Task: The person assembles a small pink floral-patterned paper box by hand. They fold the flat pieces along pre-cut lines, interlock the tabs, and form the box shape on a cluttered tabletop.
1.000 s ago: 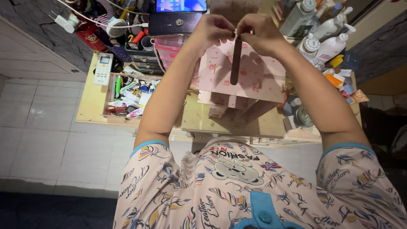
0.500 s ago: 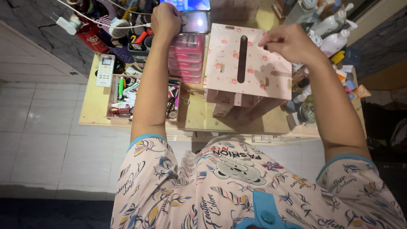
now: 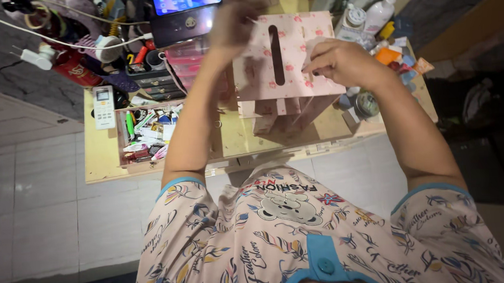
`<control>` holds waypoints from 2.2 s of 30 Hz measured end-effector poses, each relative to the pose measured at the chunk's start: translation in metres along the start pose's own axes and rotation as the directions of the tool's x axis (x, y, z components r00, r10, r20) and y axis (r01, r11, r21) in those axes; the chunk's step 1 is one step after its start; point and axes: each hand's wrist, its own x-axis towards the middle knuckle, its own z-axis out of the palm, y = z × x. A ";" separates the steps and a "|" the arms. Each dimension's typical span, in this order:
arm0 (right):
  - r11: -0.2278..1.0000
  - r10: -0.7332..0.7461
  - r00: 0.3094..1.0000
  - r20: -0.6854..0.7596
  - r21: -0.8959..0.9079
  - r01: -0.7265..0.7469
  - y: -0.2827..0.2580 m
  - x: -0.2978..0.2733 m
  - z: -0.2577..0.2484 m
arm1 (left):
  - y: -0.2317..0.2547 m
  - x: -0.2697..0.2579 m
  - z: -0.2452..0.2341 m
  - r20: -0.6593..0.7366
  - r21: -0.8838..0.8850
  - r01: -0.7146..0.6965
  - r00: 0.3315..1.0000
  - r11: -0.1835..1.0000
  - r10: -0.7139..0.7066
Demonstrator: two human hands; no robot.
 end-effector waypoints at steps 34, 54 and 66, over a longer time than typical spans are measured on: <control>0.954 0.208 0.684 0.699 -0.299 0.015 0.000 0.073 -0.017 | 0.075 -0.036 0.025 0.365 0.067 0.079 0.926 0.995 -0.099; 0.845 0.282 0.952 0.119 0.438 -0.306 0.023 0.029 0.013 | 0.060 -0.039 0.036 0.402 -0.366 0.286 0.907 0.886 -0.127; 0.844 0.363 0.930 -0.058 0.444 -0.301 0.019 0.098 0.049 | 0.032 -0.018 -0.011 0.234 -0.363 0.451 0.891 0.816 -0.389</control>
